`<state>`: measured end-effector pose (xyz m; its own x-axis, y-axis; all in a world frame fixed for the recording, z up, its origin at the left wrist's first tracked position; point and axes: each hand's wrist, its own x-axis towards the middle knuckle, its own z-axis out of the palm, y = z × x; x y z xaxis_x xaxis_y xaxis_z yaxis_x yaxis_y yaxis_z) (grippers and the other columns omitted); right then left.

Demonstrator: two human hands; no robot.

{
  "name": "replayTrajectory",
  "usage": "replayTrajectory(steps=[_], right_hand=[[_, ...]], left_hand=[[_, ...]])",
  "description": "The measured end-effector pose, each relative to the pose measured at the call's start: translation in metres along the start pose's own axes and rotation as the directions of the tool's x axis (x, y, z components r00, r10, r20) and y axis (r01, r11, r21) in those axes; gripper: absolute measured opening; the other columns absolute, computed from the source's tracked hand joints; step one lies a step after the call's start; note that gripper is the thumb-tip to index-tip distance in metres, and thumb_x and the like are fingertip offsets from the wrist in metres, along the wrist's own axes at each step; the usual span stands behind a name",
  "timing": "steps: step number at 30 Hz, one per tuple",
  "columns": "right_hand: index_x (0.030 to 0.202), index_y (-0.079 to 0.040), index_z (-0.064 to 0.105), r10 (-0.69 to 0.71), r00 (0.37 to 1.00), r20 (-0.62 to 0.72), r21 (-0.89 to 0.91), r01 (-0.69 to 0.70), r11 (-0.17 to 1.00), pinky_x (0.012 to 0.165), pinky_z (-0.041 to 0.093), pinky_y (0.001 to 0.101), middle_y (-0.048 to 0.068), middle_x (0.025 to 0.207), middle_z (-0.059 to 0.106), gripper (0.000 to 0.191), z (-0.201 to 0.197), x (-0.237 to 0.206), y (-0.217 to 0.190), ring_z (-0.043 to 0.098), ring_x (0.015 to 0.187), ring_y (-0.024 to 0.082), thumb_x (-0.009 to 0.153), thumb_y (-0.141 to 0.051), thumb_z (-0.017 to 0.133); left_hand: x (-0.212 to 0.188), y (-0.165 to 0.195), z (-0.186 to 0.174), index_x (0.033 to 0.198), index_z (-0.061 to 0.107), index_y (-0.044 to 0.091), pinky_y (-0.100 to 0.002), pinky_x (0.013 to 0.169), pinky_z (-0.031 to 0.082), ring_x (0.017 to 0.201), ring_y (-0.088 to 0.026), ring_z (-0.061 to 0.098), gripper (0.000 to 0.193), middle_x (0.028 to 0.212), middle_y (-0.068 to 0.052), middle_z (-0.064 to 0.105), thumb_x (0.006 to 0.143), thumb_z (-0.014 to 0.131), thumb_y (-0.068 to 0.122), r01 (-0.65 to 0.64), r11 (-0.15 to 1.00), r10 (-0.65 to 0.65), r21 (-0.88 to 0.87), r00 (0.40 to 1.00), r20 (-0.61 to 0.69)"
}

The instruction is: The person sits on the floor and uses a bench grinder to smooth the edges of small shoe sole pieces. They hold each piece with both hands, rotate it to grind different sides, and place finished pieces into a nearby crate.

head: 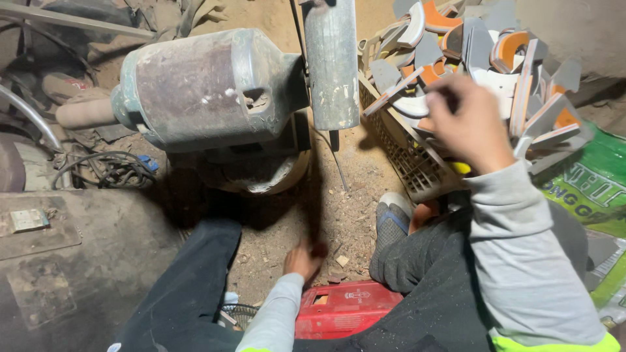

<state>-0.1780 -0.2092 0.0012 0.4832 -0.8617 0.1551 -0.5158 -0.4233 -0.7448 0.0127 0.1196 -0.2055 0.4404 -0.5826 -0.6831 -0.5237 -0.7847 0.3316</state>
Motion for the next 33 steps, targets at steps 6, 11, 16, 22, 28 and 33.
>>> replayTrajectory(steps=[6,11,16,22,28,33], right_hand=[[0.12,-0.002,0.062,0.082,0.761,0.644,-0.252,0.109,0.962,0.088,0.054,0.048,0.024,0.109,0.07,0.048,0.066,-0.022,-0.001,0.069,0.103,0.041,0.094,-0.042,0.068],[0.134,-0.002,0.05,-0.127,0.871,0.475,0.143,0.066,0.987,0.089,0.052,0.0427,0.023,0.112,0.067,0.047,0.088,-0.04,-0.009,0.069,0.103,0.034,0.096,-0.026,0.063],[0.139,-0.007,0.041,-0.117,0.861,0.496,0.397,-0.105,0.912,0.076,0.053,0.031,0.007,0.092,0.061,0.055,0.056,-0.024,-0.013,0.06,0.084,0.015,0.089,-0.01,0.065],[0.132,-0.006,0.054,-0.204,0.806,0.556,0.407,-0.05,0.912,0.083,0.056,0.0289,0.004,0.101,0.067,0.044,0.023,-0.014,-0.028,0.064,0.094,0.012,0.091,-0.009,0.069],[0.132,-0.007,0.059,-0.195,0.771,0.606,0.377,-0.063,0.924,0.083,0.058,0.03,0.005,0.105,0.072,0.045,0.016,-0.013,-0.053,0.066,0.096,0.012,0.088,-0.006,0.067],[0.131,-0.008,0.061,-0.111,0.794,0.597,0.31,-0.102,0.945,0.078,0.058,0.0363,0.006,0.112,0.072,0.042,0.018,-0.008,-0.059,0.068,0.098,0.017,0.089,-0.008,0.067]], left_hand=[[0.01,0.093,-0.012,0.14,0.042,0.004,-0.043,0.095,0.058,0.111,-0.037,0.069,0.066,0.123,-0.023,0.067,0.084,0.072,0.018,-0.41,0.583,0.128,-0.701,0.899,-0.419],[-0.032,0.147,-0.022,0.14,0.055,0.007,-0.042,0.11,0.054,0.124,-0.033,0.069,0.049,0.134,-0.018,0.067,0.094,0.068,0.016,-0.596,0.694,0.346,-0.405,0.768,-0.539],[-0.059,0.166,-0.033,0.153,0.039,0.003,-0.046,0.125,0.038,0.143,-0.036,0.05,0.073,0.162,-0.021,0.046,0.089,0.072,0.004,-0.829,0.542,0.521,-0.136,0.458,-0.72],[-0.045,0.191,-0.024,0.151,0.021,0.0,-0.042,0.1,0.048,0.133,-0.03,0.049,0.09,0.151,-0.02,0.041,0.08,0.077,0.008,-0.612,0.468,0.281,-0.638,0.787,-0.55],[-0.006,0.217,-0.019,0.142,0.046,-0.003,-0.034,0.093,0.057,0.113,-0.024,0.071,0.061,0.124,-0.019,0.07,0.087,0.072,0.004,-0.669,0.348,0.355,-0.657,0.743,-0.568],[0.014,0.226,-0.016,0.128,0.057,-0.003,-0.035,0.088,0.057,0.106,-0.024,0.07,0.041,0.118,-0.015,0.07,0.088,0.065,-0.001,-0.731,0.282,0.351,-0.621,0.681,-0.642]])
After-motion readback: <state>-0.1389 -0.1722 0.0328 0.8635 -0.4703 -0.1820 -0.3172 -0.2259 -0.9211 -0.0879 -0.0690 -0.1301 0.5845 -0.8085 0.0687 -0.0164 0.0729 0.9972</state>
